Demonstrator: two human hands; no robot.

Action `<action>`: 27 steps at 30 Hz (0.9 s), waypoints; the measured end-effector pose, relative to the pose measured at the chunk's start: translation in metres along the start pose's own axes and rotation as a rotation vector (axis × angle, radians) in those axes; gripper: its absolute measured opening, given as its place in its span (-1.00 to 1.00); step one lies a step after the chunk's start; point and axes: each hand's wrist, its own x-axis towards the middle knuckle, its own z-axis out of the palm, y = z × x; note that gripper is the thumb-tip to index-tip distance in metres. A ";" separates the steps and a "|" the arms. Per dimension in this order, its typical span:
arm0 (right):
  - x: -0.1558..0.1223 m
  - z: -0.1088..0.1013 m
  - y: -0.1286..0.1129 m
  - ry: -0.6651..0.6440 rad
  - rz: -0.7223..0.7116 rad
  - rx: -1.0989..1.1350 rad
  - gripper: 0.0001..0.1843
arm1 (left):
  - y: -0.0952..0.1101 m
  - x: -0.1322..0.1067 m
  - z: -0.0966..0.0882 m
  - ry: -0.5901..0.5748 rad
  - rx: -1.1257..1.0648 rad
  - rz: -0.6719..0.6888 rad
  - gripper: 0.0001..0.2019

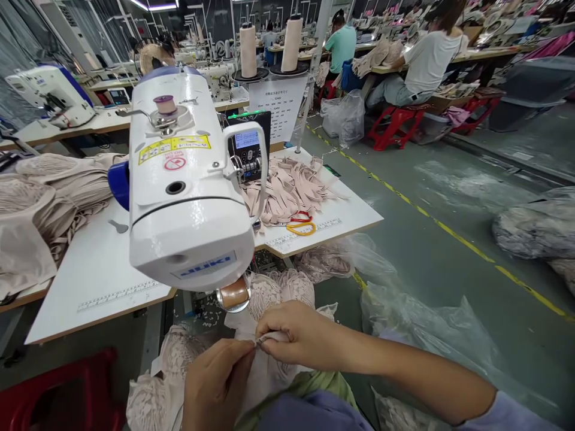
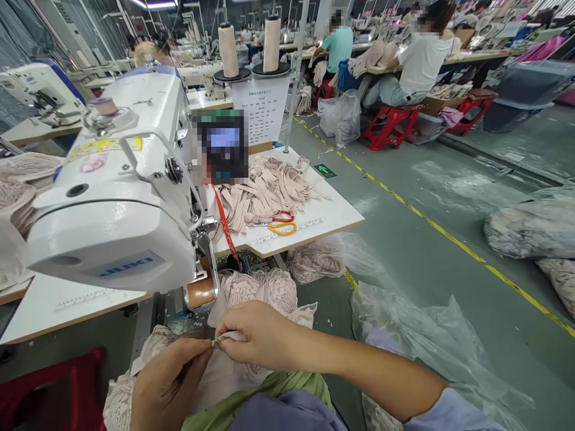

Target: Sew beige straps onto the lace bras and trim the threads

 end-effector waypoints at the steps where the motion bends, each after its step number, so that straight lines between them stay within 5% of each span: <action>1: 0.000 0.000 0.001 -0.015 -0.007 -0.013 -0.80 | 0.000 0.001 0.000 -0.012 -0.003 -0.006 -0.87; 10: -0.002 -0.002 0.003 -0.037 -0.117 -0.117 -0.80 | -0.008 0.010 -0.005 -0.077 0.053 0.050 -0.85; 16: -0.004 0.004 0.008 0.007 -0.178 -0.188 -0.79 | -0.009 0.011 -0.007 -0.290 0.229 -0.009 -0.80; 22: 0.005 0.006 0.002 0.223 -0.264 -0.280 -0.80 | -0.002 0.013 0.001 -0.110 0.285 -0.008 -0.82; 25: 0.027 -0.004 -0.001 0.192 -0.195 -0.267 -0.91 | -0.009 0.018 -0.001 -0.028 0.350 -0.059 -0.86; 27: 0.044 -0.013 -0.002 0.125 -0.108 -0.278 -0.95 | -0.021 0.019 -0.005 0.023 0.501 0.033 -0.83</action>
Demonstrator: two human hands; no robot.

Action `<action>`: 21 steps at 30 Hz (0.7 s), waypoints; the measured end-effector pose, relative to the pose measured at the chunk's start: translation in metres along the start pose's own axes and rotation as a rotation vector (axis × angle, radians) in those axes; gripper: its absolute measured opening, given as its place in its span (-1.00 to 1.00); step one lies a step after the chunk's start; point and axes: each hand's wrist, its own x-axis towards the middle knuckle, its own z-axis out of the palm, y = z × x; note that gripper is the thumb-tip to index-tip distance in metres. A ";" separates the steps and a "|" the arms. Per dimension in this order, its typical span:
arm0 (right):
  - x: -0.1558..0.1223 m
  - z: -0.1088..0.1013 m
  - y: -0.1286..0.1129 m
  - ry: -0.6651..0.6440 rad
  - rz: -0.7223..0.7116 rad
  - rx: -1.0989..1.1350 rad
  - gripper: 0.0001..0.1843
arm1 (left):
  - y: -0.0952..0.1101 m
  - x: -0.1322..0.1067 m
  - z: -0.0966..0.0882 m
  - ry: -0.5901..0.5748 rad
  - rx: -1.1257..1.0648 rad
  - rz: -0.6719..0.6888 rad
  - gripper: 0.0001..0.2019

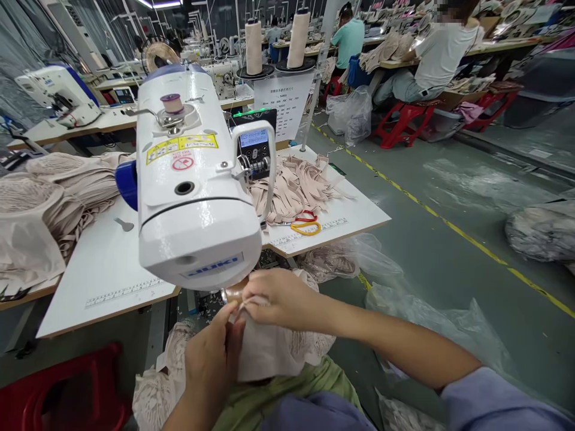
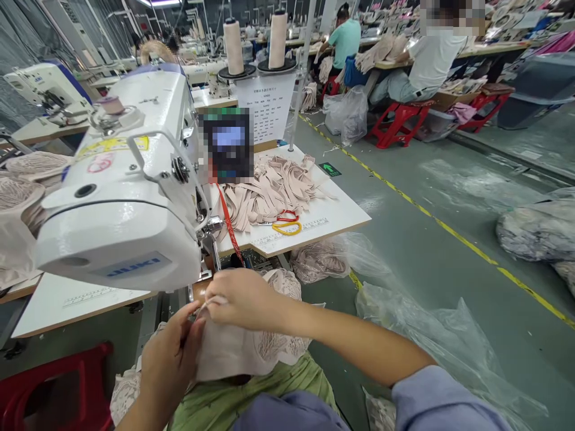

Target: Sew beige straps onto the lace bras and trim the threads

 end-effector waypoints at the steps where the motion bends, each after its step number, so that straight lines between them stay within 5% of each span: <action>1: 0.008 -0.003 0.001 -0.039 0.033 -0.009 -0.96 | -0.007 0.000 0.001 0.032 0.075 0.087 -0.79; 5: 0.026 -0.015 -0.003 -0.143 0.068 -0.038 -0.75 | -0.032 -0.005 0.004 0.078 0.195 0.359 -0.69; 13: 0.027 -0.019 -0.006 -0.201 0.113 -0.074 -0.75 | -0.037 0.004 0.003 0.039 0.341 0.403 -0.64; 16: 0.012 -0.004 0.002 0.030 0.019 -0.162 -0.89 | -0.027 0.006 0.000 -0.041 0.429 0.366 -0.62; 21: -0.013 0.030 0.014 0.456 -0.147 -0.301 -0.79 | -0.024 0.009 -0.006 -0.117 0.417 0.336 -0.60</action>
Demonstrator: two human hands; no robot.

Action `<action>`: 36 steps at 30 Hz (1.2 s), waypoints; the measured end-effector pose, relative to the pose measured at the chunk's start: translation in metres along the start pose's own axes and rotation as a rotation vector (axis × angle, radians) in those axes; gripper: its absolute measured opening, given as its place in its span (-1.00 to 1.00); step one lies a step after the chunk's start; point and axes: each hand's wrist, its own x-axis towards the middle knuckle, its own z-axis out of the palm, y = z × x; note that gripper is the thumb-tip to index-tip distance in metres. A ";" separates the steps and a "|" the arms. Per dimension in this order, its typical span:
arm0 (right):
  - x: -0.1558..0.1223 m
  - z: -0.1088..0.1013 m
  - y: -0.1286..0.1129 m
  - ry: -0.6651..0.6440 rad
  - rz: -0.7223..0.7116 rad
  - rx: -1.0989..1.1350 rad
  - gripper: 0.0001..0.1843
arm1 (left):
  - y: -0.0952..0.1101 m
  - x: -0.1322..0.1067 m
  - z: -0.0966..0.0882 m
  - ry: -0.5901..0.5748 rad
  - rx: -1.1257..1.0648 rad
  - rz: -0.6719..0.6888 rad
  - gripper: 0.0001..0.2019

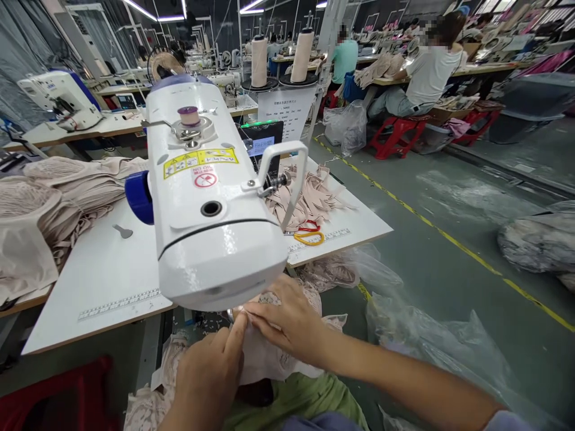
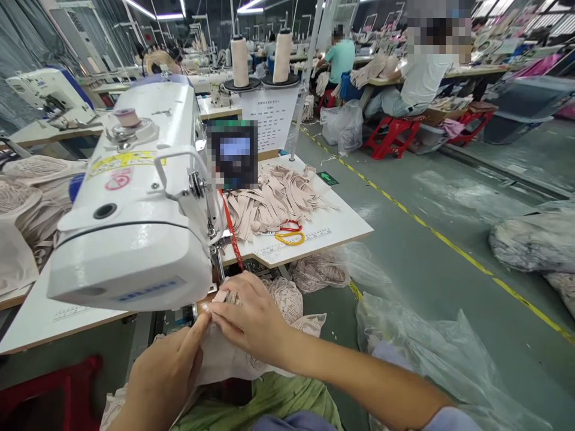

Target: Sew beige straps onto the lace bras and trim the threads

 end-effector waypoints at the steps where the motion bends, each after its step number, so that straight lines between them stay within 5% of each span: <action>1: -0.003 0.003 -0.001 0.033 0.011 -0.011 -0.78 | -0.005 0.000 0.001 -0.008 -0.017 0.029 -0.60; 6: -0.011 0.015 -0.002 0.027 0.087 0.021 -0.76 | -0.037 -0.001 0.017 -0.037 -0.063 0.290 -0.46; 13: -0.034 0.025 -0.002 -0.023 0.470 0.456 -0.54 | -0.012 0.008 0.013 0.070 -0.093 0.122 -0.59; 20: 0.000 0.007 0.009 -0.107 0.416 0.472 -0.61 | 0.016 0.015 -0.001 0.063 -0.008 -0.024 -0.61; 36: 0.040 0.008 0.035 -0.172 0.360 0.662 -0.71 | 0.017 0.011 0.012 -0.017 0.085 -0.142 -0.60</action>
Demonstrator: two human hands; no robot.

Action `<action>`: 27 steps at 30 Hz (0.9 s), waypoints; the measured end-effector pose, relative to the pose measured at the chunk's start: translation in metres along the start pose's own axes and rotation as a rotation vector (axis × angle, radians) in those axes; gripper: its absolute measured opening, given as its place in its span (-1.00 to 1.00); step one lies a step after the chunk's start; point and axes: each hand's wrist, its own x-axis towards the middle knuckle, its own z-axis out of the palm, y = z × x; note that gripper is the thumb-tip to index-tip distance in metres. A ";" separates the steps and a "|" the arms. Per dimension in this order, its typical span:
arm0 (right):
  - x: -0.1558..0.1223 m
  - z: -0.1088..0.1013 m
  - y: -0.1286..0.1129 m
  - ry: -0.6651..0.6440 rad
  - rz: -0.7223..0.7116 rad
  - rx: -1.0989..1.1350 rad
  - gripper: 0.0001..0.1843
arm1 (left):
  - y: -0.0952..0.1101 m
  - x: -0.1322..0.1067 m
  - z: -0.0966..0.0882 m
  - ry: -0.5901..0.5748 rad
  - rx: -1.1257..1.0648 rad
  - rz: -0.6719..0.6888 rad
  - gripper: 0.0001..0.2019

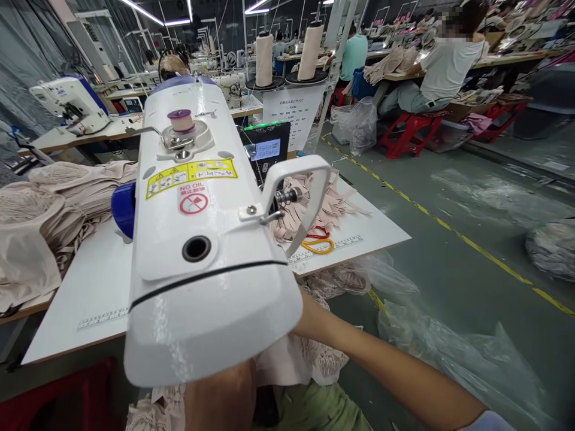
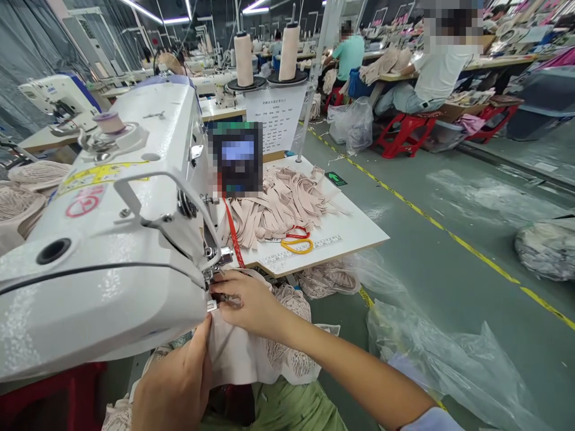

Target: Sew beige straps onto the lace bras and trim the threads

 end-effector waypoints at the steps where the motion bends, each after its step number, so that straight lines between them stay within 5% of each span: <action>1: 0.001 0.000 0.000 -0.001 -0.003 0.004 -0.71 | -0.001 -0.001 0.001 -0.005 0.001 0.001 -0.61; 14: 0.003 -0.007 0.003 -0.097 0.003 -0.089 -0.62 | 0.004 -0.005 0.009 0.052 -0.084 -0.051 -0.51; 27: -0.007 -0.007 0.013 -0.029 -0.037 -0.033 -0.62 | 0.000 -0.009 0.010 0.016 -0.092 -0.055 -0.53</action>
